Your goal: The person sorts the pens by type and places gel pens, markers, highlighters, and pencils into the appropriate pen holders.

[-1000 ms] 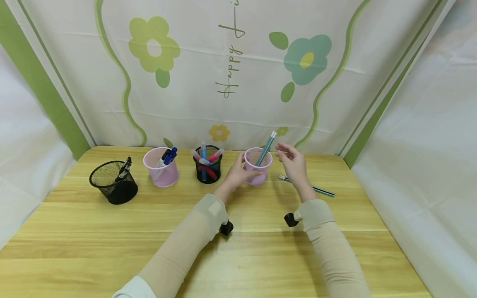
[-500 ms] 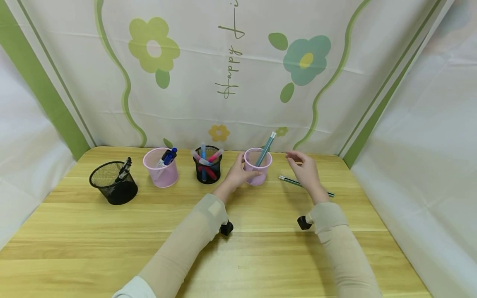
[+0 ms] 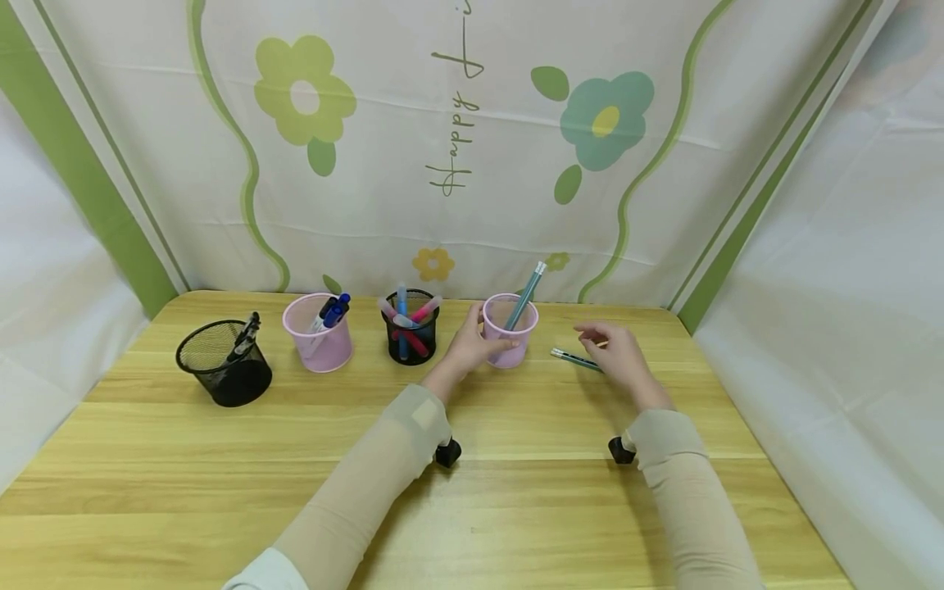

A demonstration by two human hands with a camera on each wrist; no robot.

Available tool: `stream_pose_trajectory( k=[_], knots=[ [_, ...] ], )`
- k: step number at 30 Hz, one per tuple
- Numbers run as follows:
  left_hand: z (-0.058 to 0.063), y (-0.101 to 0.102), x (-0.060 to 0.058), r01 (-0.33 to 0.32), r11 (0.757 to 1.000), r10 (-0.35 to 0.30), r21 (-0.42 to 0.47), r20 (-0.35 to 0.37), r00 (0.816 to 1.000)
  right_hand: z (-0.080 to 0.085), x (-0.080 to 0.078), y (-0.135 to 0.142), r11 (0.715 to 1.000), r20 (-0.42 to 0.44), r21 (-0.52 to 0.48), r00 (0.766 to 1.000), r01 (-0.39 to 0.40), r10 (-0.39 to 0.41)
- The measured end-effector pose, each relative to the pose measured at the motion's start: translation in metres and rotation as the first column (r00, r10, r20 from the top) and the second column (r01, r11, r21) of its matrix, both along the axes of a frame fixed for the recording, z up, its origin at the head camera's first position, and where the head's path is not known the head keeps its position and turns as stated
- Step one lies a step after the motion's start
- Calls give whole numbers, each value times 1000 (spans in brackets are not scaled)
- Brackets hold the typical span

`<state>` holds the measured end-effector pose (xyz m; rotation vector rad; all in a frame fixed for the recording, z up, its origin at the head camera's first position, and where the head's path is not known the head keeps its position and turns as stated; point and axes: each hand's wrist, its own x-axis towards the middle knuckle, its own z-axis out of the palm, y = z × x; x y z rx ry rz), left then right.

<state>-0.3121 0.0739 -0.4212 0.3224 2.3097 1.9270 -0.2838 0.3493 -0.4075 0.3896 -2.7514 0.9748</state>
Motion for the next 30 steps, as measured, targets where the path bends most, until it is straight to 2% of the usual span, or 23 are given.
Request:
stream_pose_trajectory(
  k=[6, 13, 30],
  knots=[
    [1, -1, -1, 0, 1000, 0, 1, 0, 1000, -7, 0, 15, 994, 67, 98, 997, -48, 42],
    [1, 0, -1, -4, 1000, 4, -10, 8, 1000, -12, 0, 24, 979, 135, 186, 989, -77, 52],
    [0, 0, 0, 1, 1000, -1, -10, 13, 1000, -20, -5, 27, 964, 133, 253, 990, -83, 51]
  ],
)
